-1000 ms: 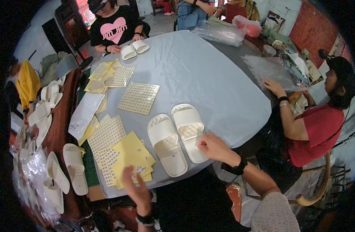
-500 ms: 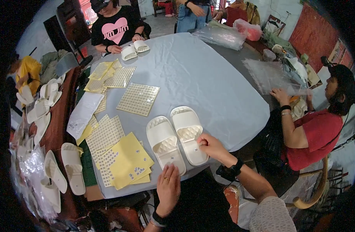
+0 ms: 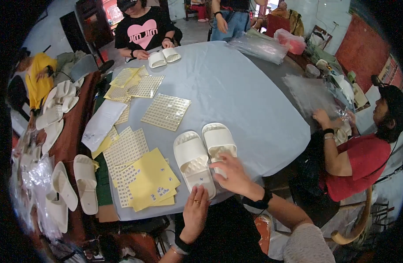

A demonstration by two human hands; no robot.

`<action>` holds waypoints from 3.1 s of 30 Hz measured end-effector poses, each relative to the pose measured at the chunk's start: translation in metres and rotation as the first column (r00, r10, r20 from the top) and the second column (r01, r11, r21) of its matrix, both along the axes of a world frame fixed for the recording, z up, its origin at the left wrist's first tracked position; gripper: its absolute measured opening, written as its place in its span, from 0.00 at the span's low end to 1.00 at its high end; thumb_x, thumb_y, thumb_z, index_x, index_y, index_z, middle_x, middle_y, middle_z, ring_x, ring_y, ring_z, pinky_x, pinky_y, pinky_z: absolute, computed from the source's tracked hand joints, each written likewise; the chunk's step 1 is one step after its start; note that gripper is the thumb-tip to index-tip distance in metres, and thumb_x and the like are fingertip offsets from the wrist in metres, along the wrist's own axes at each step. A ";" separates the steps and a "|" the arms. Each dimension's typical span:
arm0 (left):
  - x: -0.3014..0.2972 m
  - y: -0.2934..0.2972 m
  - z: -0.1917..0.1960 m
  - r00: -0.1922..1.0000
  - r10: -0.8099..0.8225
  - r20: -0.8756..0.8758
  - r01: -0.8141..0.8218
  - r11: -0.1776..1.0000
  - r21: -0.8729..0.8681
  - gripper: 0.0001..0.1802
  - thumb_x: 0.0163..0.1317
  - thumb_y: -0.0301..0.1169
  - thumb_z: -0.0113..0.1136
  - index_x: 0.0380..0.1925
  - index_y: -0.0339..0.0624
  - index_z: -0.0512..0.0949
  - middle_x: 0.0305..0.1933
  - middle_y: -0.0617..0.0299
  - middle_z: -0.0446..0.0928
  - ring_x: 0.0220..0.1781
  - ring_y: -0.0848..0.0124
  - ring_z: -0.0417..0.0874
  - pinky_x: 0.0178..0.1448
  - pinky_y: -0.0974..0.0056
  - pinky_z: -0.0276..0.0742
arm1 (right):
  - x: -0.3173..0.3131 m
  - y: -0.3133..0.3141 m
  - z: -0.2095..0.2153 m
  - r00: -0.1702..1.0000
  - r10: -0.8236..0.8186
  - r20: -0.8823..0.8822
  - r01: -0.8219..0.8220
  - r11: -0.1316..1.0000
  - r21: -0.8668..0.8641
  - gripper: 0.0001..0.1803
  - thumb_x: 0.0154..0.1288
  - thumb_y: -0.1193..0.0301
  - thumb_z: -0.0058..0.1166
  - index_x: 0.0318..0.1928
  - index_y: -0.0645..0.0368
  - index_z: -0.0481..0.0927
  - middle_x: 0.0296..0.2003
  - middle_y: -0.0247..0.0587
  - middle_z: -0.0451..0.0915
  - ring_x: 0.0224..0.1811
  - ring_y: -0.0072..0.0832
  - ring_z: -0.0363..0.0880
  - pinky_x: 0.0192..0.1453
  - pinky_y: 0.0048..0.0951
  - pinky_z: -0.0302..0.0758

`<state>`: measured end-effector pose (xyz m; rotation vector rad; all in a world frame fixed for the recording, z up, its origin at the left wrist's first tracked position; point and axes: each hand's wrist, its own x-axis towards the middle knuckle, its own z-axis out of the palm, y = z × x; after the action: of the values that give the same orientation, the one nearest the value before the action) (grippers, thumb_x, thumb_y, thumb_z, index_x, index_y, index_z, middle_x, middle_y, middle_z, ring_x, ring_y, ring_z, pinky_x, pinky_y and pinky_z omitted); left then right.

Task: Applying small circular labels to the footbed of white slide sandals.

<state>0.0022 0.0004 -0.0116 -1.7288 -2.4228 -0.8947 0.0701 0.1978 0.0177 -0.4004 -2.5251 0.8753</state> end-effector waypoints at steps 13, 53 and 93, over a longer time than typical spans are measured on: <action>-0.034 -0.044 0.033 0.982 0.157 0.104 -0.175 0.963 0.206 0.12 0.52 0.19 0.62 0.38 0.38 0.80 0.43 0.54 0.80 0.54 0.49 0.77 0.59 0.50 0.71 | -0.009 -0.039 0.010 0.982 -0.051 0.181 0.086 0.978 -0.191 0.23 0.61 0.62 0.54 0.48 0.70 0.74 0.52 0.63 0.64 0.58 0.54 0.63 0.60 0.50 0.61; -0.226 -0.210 0.073 0.340 0.839 -0.424 -0.927 0.374 -0.003 0.46 0.53 0.43 0.64 0.62 0.20 0.56 0.64 0.33 0.60 0.68 0.42 0.59 0.72 0.51 0.53 | 0.002 -0.005 -0.029 0.939 -0.260 -0.226 0.302 0.937 0.178 0.05 0.63 0.77 0.51 0.39 0.62 0.78 0.49 0.44 0.77 0.51 0.44 0.74 0.57 0.43 0.68; -0.030 0.051 0.109 0.816 0.064 0.574 -0.315 0.882 0.350 0.30 0.61 0.31 0.56 0.61 0.31 0.61 0.57 0.51 0.68 0.61 0.63 0.67 0.64 0.62 0.62 | 0.062 -0.079 0.057 0.941 0.027 -0.337 -0.208 0.832 -0.514 0.48 0.62 0.56 0.59 0.69 0.69 0.45 0.63 0.63 0.60 0.64 0.49 0.66 0.66 0.43 0.64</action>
<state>-0.0278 0.0511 0.0973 -1.1401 -2.3481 -1.9384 0.1319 0.1191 0.0743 -0.2419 -1.9881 1.5811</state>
